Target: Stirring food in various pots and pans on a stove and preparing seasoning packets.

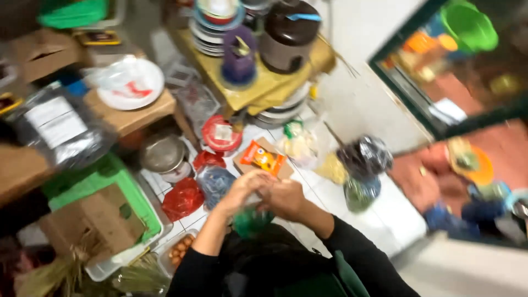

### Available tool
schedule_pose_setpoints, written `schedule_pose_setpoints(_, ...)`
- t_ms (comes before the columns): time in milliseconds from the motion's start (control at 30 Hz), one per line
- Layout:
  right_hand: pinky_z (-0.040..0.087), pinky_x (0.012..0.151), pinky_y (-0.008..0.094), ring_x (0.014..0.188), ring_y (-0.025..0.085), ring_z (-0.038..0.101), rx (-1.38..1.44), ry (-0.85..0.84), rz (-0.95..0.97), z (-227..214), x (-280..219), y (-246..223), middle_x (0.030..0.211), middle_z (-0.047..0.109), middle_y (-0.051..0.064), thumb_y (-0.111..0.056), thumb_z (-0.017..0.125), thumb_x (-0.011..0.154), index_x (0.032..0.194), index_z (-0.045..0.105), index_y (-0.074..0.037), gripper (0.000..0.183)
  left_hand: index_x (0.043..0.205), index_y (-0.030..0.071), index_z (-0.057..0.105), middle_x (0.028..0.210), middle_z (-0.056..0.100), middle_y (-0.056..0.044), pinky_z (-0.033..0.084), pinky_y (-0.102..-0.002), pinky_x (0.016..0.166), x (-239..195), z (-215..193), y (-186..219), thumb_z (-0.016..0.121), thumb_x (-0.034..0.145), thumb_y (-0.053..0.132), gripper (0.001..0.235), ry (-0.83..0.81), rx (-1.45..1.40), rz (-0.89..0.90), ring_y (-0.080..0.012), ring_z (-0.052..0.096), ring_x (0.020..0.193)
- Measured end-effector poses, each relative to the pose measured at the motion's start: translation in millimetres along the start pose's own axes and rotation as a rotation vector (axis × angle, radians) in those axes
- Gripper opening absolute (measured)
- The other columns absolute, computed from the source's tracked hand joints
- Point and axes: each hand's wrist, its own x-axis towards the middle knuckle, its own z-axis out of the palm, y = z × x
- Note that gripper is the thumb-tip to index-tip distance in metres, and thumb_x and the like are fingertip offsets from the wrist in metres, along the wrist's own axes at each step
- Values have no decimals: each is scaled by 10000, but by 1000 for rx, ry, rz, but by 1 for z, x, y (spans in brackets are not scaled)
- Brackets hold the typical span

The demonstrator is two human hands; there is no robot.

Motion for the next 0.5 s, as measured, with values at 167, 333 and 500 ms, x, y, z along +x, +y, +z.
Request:
schedule_pose_setpoints(167,470,549,534,576,386,598,-222,-23,496,-15,-13,-4,604,538,117,-422,699,940,742,587,-62,426,1346,-55,618,1289,693,-227,426,-440,1092,-4,-6,50,134,901,871,1136,-120,-38,-24,-301,626,1242)
schedule_pose_setpoints(333,491,499,279,462,202,598,76,419,736,-42,-24,0,536,605,-80,-340,727,956,709,668,-195,293,1038,138,805,677,668,22,522,-263,656,39,27,37,724,954,145,117,2,480,120,-73,559,669)
schedule_pose_setpoints(500,466,466,323,446,238,560,108,525,946,-81,-83,-1,530,608,23,-257,706,968,736,686,-133,264,828,160,747,572,549,12,479,-295,564,89,52,-34,708,965,134,145,-201,523,210,-107,505,562)
